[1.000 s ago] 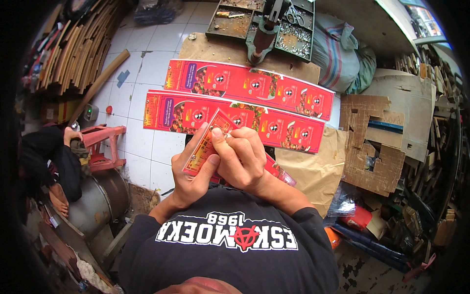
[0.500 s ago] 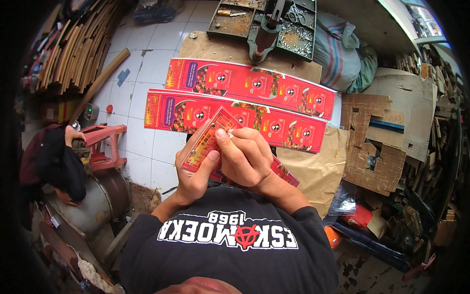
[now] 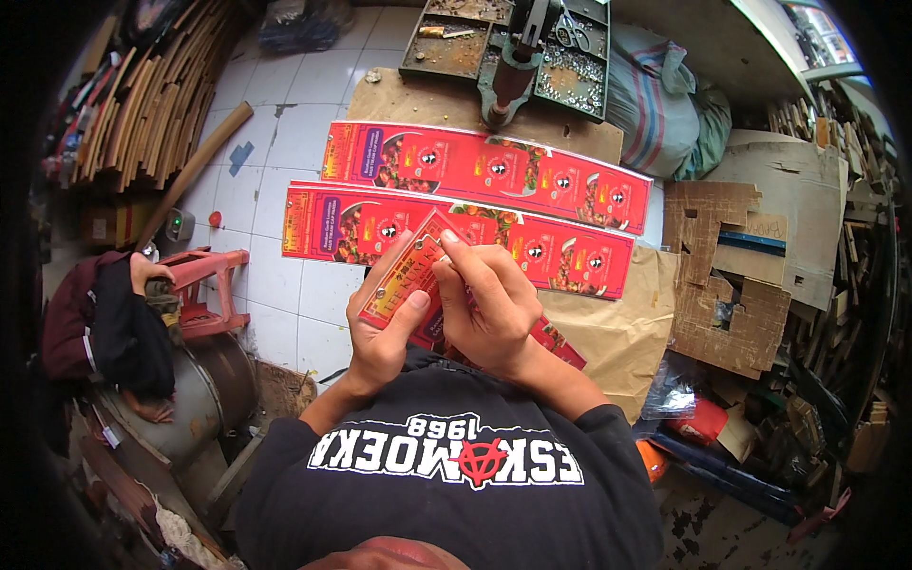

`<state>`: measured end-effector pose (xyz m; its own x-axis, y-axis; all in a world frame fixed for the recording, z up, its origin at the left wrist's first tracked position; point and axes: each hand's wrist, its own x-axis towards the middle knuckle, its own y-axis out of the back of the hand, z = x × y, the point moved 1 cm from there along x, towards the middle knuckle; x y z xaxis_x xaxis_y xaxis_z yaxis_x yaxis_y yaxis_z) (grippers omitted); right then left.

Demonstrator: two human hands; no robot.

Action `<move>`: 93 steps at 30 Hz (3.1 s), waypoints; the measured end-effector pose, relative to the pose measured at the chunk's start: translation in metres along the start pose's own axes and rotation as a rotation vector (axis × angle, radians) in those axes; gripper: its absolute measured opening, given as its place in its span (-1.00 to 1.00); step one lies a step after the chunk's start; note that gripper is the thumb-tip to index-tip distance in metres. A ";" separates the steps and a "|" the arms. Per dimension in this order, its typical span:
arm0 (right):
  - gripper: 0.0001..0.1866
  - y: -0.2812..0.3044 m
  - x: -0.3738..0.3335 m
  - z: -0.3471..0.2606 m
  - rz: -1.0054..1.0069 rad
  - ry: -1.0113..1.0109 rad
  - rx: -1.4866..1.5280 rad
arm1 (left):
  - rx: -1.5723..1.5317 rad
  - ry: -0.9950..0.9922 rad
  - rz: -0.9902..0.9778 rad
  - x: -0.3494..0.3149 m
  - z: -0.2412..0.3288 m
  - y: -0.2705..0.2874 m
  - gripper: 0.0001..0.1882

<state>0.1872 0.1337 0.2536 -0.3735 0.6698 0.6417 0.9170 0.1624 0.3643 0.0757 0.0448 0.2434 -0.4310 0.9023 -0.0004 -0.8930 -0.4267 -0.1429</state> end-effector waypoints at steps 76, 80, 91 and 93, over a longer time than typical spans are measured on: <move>-0.61 -0.018 0.005 -0.012 -0.028 0.137 0.067 | 0.070 -0.146 0.018 0.007 -0.014 0.012 -0.24; -0.60 -0.020 0.002 -0.012 -0.033 0.251 0.002 | 0.135 -0.193 0.017 0.004 -0.015 0.014 -0.24; -0.68 -0.030 -0.004 -0.006 -0.022 0.406 -0.045 | 0.233 -0.288 0.030 0.003 -0.013 0.015 -0.33; -0.70 -0.032 -0.003 -0.005 0.021 0.321 0.023 | 0.214 -0.269 0.065 0.005 -0.015 0.014 -0.39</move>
<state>0.1585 0.1229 0.2434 -0.3762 0.4113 0.8302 0.9265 0.1695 0.3359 0.0631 0.0448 0.2270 -0.4812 0.8366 0.2619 -0.8570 -0.5117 0.0600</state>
